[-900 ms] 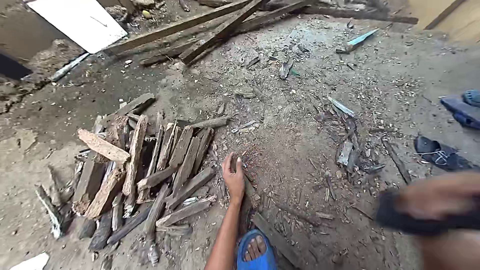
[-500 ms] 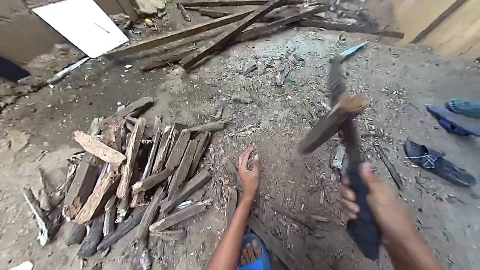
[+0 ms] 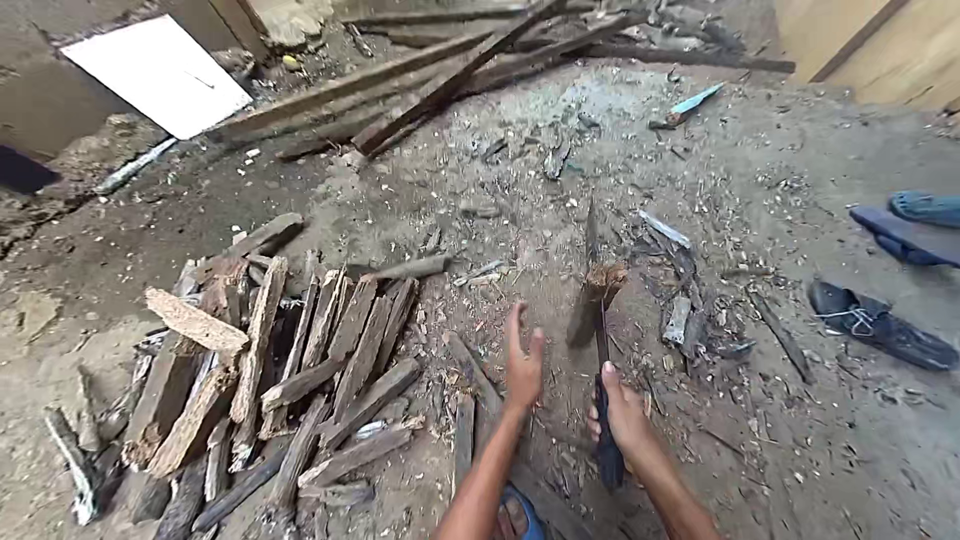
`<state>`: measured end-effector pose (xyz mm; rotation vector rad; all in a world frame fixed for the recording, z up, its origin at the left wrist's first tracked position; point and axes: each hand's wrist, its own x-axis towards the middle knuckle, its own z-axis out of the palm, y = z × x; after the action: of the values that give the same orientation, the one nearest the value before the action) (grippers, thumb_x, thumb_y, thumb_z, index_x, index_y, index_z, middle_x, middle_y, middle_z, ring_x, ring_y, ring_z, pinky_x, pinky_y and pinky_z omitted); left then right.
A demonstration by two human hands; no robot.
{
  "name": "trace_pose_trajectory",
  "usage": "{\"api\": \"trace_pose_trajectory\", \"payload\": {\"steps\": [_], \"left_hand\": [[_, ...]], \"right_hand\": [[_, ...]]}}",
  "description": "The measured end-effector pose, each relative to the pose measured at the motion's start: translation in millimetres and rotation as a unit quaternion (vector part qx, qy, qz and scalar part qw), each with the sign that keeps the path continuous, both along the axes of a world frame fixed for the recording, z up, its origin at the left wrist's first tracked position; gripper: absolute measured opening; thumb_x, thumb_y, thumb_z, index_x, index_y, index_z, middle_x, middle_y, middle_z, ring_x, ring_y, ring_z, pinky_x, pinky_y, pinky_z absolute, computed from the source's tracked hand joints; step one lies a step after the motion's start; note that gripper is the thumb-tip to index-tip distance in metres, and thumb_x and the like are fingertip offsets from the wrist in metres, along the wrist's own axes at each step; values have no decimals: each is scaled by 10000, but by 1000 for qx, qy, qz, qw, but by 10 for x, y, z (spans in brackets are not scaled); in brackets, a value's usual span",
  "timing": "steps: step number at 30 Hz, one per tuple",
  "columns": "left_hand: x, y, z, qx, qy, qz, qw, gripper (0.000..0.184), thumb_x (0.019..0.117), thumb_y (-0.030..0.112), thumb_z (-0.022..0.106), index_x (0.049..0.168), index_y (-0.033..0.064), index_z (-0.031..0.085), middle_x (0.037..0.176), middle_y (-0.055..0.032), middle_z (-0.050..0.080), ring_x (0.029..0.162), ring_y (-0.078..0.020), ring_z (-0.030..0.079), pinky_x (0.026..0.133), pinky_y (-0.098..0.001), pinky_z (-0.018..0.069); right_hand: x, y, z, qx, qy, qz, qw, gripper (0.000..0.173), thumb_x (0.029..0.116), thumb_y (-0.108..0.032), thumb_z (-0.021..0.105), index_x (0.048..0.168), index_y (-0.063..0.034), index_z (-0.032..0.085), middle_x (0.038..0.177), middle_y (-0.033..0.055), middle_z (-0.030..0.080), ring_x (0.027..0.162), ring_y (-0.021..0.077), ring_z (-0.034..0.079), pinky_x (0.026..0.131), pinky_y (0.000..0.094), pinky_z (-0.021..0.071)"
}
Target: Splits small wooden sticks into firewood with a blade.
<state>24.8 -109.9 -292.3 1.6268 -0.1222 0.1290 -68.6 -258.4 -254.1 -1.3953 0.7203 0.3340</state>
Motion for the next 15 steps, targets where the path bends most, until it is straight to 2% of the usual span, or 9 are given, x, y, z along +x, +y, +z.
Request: {"api": "trace_pose_trajectory", "payload": {"steps": [2,3,5,7,9,12,14,15], "left_hand": [[-62,-151,98,9,23,-58,998,815,1015,548,446,1561,-44,317,1617,-207,347,1504,-286,332,1226,-454,319],[16,-222,147,9,16,-70,997,826,1018,574,420,1571,-29,305,1628,-203,327,1511,-287,317,1228,-459,315],[214,-306,275,-3,-21,-69,997,802,1032,567,344,1568,-29,311,1618,-203,344,1503,-281,329,1227,-457,311],[313,-282,354,-18,-55,-48,997,873,1028,658,264,1553,-36,331,1592,-191,386,1485,-257,359,1225,-454,316],[303,-160,323,-40,-68,-19,997,894,1027,690,230,1547,-27,344,1577,-172,411,1476,-242,371,1225,-456,317],[229,75,203,-48,-68,29,996,847,1046,658,210,1545,-12,347,1572,-166,422,1469,-232,390,1212,-441,345],[180,184,115,-49,-60,60,995,854,1052,647,200,1555,-34,310,1584,-181,403,1474,-228,381,1216,-428,337],[170,217,82,-50,-54,77,994,851,1058,630,192,1562,-49,281,1594,-190,384,1481,-226,370,1222,-417,325]], "right_hand": [[-68,64,44,5,23,5,1000,660,1105,-569,244,972,-10,567,604,39,527,455,165,522,455,345,523],[-31,66,81,4,21,6,1000,646,1108,-559,263,973,-8,569,605,42,530,455,167,524,453,345,524],[21,30,227,8,17,10,1000,609,1112,-534,303,961,-9,573,612,48,531,455,165,524,449,338,520],[-16,-6,543,29,-5,13,999,592,1114,-521,311,947,-16,572,601,46,534,442,154,528,433,321,523],[-118,-5,900,59,-107,21,992,584,1102,-542,293,929,-57,566,590,5,535,436,111,529,424,278,521],[-107,8,1299,82,-342,31,936,575,1000,-703,430,953,-155,599,627,-55,553,476,64,540,447,238,511],[-84,78,1359,71,-436,25,897,574,974,-739,440,975,-191,609,653,-55,578,497,65,553,457,236,503],[-97,135,1266,62,-449,18,891,572,969,-745,441,980,-202,622,661,-57,591,505,63,562,464,235,508]]}}
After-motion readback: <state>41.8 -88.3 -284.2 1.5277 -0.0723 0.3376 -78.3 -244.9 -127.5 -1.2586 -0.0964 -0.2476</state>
